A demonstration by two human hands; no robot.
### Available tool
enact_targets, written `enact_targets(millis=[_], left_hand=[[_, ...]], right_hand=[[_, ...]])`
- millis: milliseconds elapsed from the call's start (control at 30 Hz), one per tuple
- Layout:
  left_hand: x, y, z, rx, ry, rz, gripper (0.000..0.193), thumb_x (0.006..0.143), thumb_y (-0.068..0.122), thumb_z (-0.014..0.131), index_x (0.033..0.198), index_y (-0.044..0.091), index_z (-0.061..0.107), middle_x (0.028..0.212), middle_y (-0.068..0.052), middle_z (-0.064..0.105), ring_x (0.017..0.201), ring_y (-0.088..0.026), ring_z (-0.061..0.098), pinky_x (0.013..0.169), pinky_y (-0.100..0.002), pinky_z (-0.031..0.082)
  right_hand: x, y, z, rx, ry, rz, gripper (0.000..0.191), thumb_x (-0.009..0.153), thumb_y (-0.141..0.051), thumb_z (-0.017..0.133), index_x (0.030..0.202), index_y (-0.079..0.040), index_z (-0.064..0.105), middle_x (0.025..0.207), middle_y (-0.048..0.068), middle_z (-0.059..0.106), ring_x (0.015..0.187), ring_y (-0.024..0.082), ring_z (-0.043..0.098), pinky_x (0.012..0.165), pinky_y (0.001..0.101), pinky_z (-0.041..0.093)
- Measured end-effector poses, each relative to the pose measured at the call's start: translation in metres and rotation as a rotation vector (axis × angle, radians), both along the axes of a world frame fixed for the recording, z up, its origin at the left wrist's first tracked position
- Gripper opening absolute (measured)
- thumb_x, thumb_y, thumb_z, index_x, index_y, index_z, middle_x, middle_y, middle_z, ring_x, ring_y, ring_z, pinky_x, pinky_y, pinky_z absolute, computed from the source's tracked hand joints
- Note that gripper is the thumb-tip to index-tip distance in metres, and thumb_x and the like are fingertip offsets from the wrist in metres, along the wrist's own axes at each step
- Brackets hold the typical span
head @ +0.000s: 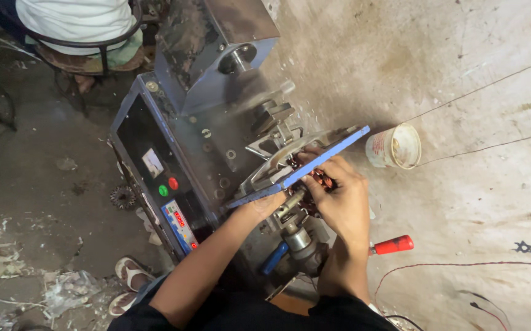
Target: The person is assembling a small electrical component, likely a motor stator, by hand. They repeatedly insert small copper wire loops into the slots of the component, which is held in a machine. The person uses both hands to manipulate the wires and the component.
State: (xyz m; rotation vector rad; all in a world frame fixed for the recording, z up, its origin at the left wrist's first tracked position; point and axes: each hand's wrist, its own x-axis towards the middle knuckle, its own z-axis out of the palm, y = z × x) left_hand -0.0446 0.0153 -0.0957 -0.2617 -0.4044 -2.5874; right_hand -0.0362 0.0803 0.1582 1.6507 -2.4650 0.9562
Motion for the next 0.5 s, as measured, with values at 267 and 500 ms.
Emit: enact_targets(millis=[267, 500], left_hand=[[0.008, 0.003, 0.0, 0.02, 0.083, -0.07, 0.103, 0.061, 0.055, 0.096, 0.143, 0.013, 0.053, 0.142, -0.003, 0.056, 0.136, -0.021, 0.051, 0.118, -0.048, 0.041], [0.0, 0.007, -0.018, 0.078, 0.081, -0.017, 0.096, 0.062, 0.051, 0.098, 0.14, 0.015, 0.057, 0.139, -0.001, 0.059, 0.134, -0.021, 0.052, 0.12, -0.048, 0.043]], right_hand=[[-0.004, 0.002, -0.003, -0.016, -0.021, 0.004, 0.036, 0.08, -0.001, 0.08, 0.114, -0.01, 0.077, 0.123, 0.008, 0.075, 0.114, 0.024, 0.073, 0.097, 0.0336, 0.056], [-0.003, 0.002, -0.001, -0.006, -0.02, 0.016, 0.037, 0.08, 0.0, 0.08, 0.115, -0.01, 0.077, 0.124, 0.008, 0.075, 0.114, 0.025, 0.073, 0.097, 0.0335, 0.055]])
